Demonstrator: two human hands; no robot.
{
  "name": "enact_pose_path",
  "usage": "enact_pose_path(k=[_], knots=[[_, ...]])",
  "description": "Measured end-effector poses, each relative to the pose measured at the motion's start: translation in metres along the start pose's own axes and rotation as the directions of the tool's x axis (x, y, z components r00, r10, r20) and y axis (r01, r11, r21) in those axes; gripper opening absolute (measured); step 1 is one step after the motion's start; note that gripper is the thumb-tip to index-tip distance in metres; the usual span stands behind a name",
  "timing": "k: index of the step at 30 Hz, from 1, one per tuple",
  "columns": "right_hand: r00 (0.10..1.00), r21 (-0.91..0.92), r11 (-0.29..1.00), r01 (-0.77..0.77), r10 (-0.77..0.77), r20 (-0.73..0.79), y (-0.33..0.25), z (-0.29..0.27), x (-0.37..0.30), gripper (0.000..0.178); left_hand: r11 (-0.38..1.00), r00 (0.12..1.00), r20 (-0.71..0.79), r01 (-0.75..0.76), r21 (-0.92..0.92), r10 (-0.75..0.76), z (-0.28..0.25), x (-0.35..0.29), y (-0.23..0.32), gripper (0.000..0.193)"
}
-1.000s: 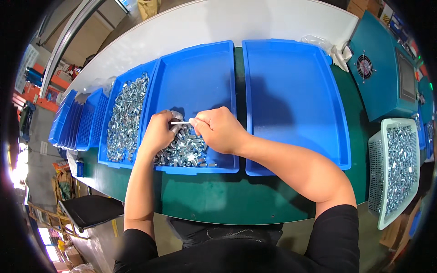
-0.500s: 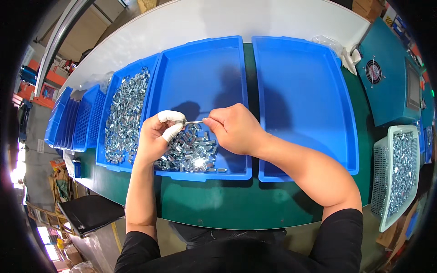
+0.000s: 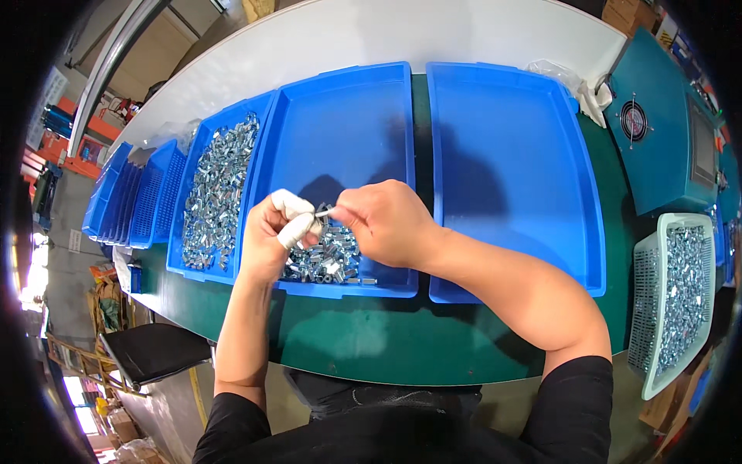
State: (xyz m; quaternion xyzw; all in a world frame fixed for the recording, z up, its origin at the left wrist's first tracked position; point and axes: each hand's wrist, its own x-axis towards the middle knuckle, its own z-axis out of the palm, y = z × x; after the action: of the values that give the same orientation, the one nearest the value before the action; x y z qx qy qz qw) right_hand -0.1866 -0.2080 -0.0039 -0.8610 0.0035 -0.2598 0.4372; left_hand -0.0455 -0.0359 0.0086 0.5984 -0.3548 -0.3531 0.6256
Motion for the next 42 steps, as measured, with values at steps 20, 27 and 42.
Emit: enact_pose_path(k=[20,27,42], knots=[[0.948,0.053,0.995,-0.082,0.061,0.312,-0.021,0.017,-0.007,0.031,0.874,0.952,-0.140,-0.184,0.449,0.272,0.018,-0.057,-0.008,0.003],[0.997,0.040,0.998,-0.051,0.048,0.061,-0.015,0.006,-0.005,0.029,0.746,0.773,-0.463,-0.019,0.666,0.434,-0.055,-0.063,-0.009,0.012],[0.960,0.082,0.961,-0.263,0.253,0.119,-0.013,0.002,0.000,0.032,-0.032,0.984,0.158,-0.155,0.987,0.081,-0.054,0.000,-0.003,0.038]])
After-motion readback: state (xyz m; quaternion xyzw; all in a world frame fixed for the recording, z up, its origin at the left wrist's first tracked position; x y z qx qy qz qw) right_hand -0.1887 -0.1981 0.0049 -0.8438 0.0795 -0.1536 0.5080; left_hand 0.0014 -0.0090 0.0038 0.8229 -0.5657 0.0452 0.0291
